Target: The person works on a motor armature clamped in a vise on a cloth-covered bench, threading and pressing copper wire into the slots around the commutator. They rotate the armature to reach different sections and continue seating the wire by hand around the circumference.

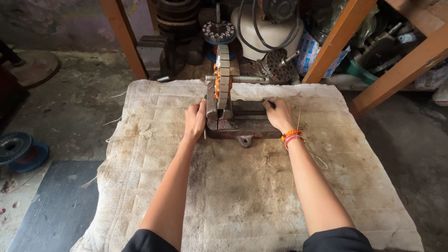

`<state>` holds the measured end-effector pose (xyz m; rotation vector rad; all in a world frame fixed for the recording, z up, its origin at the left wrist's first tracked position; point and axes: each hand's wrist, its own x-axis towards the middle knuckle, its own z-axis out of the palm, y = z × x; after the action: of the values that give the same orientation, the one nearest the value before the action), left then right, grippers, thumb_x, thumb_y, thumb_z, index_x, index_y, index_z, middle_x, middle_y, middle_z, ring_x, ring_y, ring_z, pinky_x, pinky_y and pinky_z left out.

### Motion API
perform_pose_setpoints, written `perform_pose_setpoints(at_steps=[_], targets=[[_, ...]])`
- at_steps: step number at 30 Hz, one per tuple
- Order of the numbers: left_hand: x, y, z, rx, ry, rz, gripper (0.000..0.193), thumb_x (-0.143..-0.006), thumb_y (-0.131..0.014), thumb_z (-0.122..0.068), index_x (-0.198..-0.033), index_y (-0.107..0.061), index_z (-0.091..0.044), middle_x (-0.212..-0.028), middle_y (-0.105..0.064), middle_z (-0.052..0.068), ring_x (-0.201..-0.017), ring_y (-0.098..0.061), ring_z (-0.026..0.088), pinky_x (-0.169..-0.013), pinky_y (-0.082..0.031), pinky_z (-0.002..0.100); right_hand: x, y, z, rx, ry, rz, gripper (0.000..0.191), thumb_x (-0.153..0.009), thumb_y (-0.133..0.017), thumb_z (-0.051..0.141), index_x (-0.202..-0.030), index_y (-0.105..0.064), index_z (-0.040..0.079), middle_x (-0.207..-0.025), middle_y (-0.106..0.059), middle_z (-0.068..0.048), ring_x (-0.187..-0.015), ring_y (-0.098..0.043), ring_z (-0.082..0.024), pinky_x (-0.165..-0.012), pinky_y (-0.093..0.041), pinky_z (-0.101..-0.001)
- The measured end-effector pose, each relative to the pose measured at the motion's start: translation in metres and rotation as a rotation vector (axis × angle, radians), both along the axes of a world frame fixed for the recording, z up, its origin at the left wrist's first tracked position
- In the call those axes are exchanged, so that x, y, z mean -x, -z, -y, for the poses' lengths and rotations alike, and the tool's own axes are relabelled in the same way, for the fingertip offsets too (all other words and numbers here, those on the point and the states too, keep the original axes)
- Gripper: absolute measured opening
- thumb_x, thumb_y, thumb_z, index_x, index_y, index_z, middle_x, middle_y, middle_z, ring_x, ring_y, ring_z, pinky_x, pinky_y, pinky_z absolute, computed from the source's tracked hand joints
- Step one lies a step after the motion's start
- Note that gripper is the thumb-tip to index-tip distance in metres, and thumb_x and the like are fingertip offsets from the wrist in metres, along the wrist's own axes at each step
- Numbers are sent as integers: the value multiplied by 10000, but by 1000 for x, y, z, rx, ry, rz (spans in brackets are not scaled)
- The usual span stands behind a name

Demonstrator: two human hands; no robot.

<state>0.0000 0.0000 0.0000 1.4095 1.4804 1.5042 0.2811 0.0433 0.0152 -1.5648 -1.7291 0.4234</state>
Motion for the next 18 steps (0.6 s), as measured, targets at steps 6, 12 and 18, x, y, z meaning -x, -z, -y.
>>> perform_pose_setpoints(at_steps=[6,12,18], targets=[[-2,-2,0,6,-8,1,459,-1004,-496,-327,-1072,-705,76,-845,-770,212,-832,-682,161,-773,-533,358,0,-3,1,16,1,2,322,-937,-658,302,-1107,-759,48,-1004,-741,-226,-967,-719,-373,-884,-526,-430],[-1,-2,0,-6,-6,-17,456,-1000,-490,-328,-1062,-711,66,-853,-764,217,-827,-716,193,-782,-536,365,0,-3,1,12,10,27,320,-936,-664,302,-1105,-762,48,-1015,-744,-220,-978,-713,-374,-902,-518,-435],[-2,-1,-3,35,-47,-72,461,-1011,-506,-339,-1054,-704,75,-789,-721,268,-782,-696,230,-762,-523,395,1,-2,0,-15,0,35,318,-930,-668,303,-1092,-767,49,-1025,-745,-216,-986,-711,-379,-895,-520,-444]])
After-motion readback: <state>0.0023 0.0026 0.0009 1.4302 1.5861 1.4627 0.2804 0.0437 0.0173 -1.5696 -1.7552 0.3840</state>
